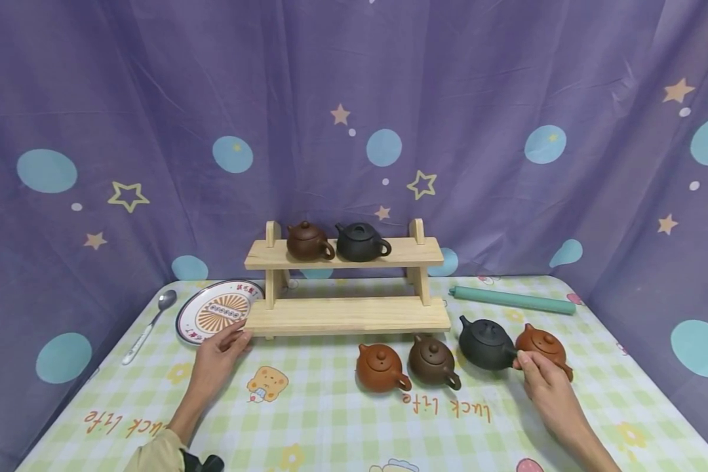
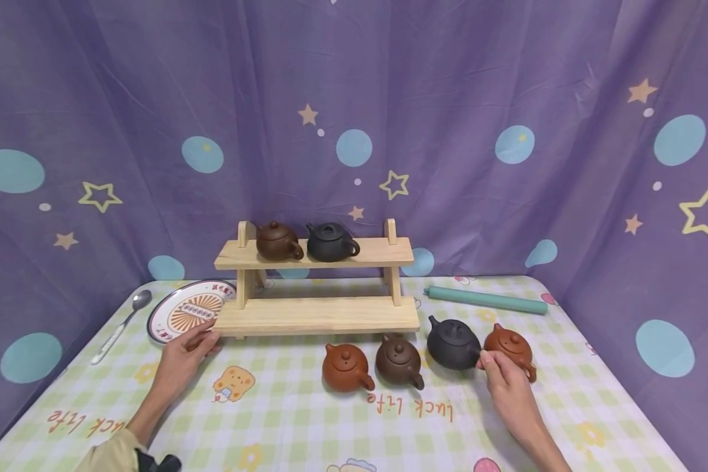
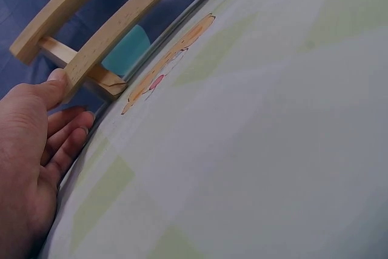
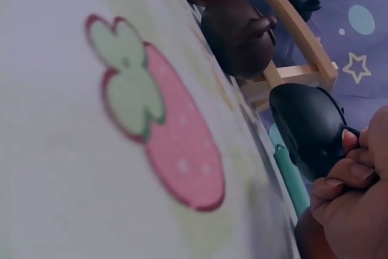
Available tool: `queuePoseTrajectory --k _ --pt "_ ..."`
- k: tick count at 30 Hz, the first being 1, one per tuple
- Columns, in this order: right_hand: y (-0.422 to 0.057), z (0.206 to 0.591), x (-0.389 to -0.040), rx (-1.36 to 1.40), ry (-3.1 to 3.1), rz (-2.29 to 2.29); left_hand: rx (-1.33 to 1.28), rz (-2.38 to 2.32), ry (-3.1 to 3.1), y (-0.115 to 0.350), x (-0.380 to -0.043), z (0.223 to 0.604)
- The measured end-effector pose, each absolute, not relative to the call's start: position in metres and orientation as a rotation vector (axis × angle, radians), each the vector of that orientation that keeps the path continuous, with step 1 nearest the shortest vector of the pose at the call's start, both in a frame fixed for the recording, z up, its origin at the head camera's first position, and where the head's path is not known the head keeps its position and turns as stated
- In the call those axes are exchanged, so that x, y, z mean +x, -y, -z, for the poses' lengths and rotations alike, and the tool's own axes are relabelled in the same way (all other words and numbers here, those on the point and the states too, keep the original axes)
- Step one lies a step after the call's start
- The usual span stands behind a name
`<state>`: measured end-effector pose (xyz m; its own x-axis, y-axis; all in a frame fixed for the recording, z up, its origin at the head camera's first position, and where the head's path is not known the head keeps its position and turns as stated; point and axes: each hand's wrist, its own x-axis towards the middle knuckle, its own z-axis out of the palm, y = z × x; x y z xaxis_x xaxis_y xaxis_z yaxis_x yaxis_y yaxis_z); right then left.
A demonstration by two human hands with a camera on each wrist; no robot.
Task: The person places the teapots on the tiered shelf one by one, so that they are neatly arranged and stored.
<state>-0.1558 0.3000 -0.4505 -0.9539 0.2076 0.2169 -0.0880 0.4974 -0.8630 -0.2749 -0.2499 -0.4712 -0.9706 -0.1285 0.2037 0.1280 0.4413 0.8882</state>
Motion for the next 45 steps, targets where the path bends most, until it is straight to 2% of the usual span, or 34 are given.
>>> queuePoseTrajectory --k 28,45 --pt "-0.291 0.423 -0.172 0.165 2.28 -1.452 -0.013 1.487 2.471 0.251 -0.274 0.471" --pt "-0.277 0.403 -0.187 0.143 2.292 -1.51 -0.018 1.507 2.466 0.252 -0.275 0.472"
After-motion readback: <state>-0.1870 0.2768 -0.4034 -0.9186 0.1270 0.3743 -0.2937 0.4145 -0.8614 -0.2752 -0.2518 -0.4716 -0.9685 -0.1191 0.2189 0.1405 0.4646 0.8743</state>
